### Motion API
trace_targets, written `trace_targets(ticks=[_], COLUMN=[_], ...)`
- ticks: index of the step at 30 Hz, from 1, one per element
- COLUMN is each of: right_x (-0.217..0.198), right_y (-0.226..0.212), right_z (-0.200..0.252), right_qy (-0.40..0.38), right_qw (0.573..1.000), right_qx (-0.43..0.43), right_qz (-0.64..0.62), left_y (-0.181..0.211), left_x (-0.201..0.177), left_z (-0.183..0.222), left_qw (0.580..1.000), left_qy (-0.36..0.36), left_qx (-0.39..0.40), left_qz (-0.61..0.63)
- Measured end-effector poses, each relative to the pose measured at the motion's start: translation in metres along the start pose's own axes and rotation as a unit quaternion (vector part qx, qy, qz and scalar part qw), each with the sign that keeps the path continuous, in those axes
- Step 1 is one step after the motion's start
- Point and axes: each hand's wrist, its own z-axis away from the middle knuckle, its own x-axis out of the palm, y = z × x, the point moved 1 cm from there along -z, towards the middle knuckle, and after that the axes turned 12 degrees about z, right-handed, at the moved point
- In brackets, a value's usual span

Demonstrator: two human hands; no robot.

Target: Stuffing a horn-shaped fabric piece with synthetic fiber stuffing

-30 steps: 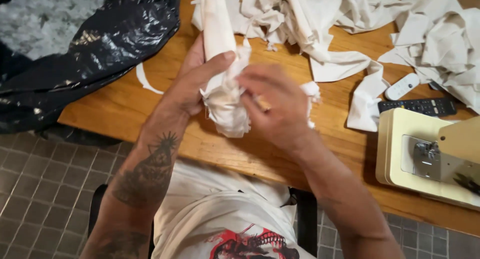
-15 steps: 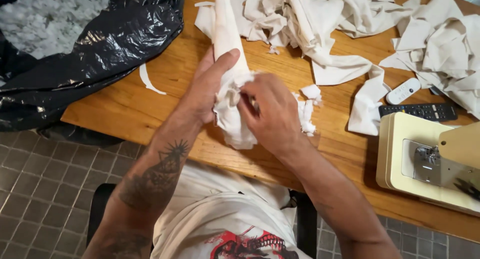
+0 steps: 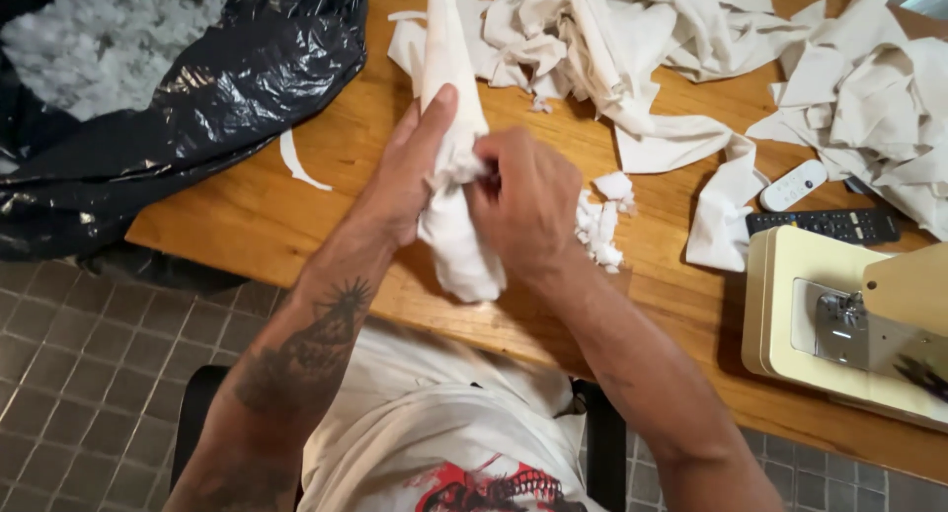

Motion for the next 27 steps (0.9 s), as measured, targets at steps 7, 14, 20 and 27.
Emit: trace_targets(ticks=[7,14,20,27], right_x=[-0.054,-0.072,-0.057,-0.075], right_y=[-0.023,-0.031,-0.025,-0.043], right_z=[-0.021,-0.032,-0.026,-0.019], right_qy=[-0.132,-0.362,-0.340,-0.396], right_qw=[0.975,0.932,0.935,0.915], right_qx=[-0.070,0.003,0.010,0.023], right_qz=[-0.163,0.014,0.097,-0.074], left_y=[0.027,0.021,0.023,0.042], left_x=[0.012,0.003,0.027,0.025], left_z=[0.009,0.003,0.022,0.036], left_qw=[0.993,0.995,0.984,0.972], left_qy=[0.041,0.046,0.082,0.107], left_qx=[-0.091,-0.089,-0.142,-0.154], left_qz=[0.061,-0.005,-0.065,-0.140])
